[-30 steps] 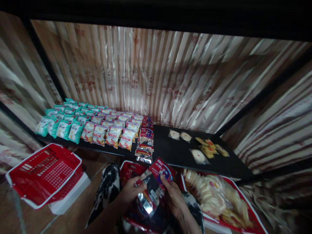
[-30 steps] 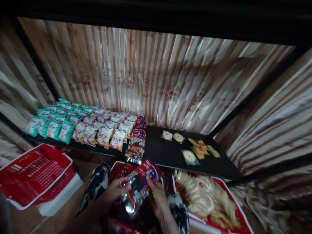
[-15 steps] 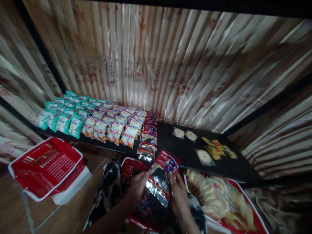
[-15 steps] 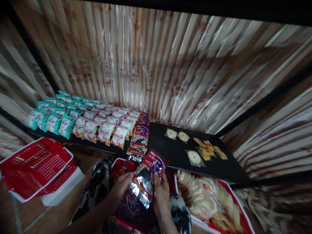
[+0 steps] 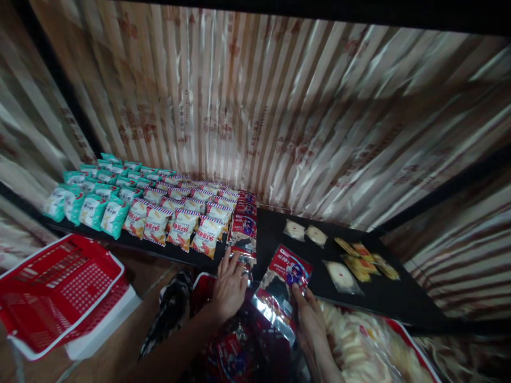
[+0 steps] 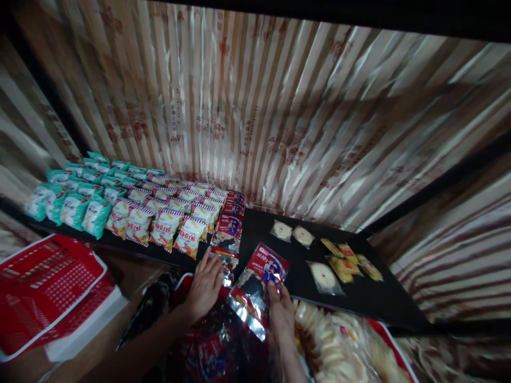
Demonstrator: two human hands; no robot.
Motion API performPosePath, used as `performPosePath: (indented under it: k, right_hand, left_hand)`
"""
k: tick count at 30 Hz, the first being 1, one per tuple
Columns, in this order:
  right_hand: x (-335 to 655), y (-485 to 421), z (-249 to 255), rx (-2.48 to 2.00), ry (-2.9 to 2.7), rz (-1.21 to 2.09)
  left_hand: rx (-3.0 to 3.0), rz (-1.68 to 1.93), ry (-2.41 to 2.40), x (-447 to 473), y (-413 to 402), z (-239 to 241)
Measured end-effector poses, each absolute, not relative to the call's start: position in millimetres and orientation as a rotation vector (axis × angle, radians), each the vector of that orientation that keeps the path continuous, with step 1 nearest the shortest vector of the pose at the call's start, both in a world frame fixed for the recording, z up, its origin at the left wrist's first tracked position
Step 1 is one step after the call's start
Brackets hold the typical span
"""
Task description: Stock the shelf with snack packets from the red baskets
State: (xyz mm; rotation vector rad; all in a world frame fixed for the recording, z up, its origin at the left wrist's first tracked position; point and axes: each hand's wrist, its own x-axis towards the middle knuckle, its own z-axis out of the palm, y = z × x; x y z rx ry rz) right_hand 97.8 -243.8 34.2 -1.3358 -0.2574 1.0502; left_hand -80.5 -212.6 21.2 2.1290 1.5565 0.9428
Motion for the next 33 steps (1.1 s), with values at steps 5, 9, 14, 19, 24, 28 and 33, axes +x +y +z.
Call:
performPosePath:
  k: [5,9,14,19,24,28,33]
  right_hand:
    - [87.1,-206.2,38.0,-1.360,-0.464,1.073]
    - [67.6,-164.3,33.3,-1.373,-0.633,1.106]
    - [46.1,-125.8,25.9,-1.491,-0.847,0.967]
    - [39.9,-118.3,22.5,-1.719,-1.166,0.744]
    - [40.5,-118.4,12.1,-1.896,-1.425,0.353]
    - [41.5,-116.1,-2.2,-1.854,-1.520,0.219]
    - [40.3,-117.5,-12.8,-1.870,-1.462,0.222]
  left_hand:
    - [1.941,1.173,1.575,-92.7,-212.3,-2.9]
    - [1.836,1.226,1.488,-98.6,-215.0,-7.4]
    - [1.808,1.276,1.417,-100.6,-206.0,-5.5]
    - [1.792,1.329,1.473,-103.9,-195.8,-7.2]
    - [1.839,1.325,1.542,-101.2,-192.6,-18.0]
    - [1.896,1.306,1.610,-96.6,-192.7,-28.8]
    - [1.916,1.278,1.646,-96.0,-194.5,-32.3]
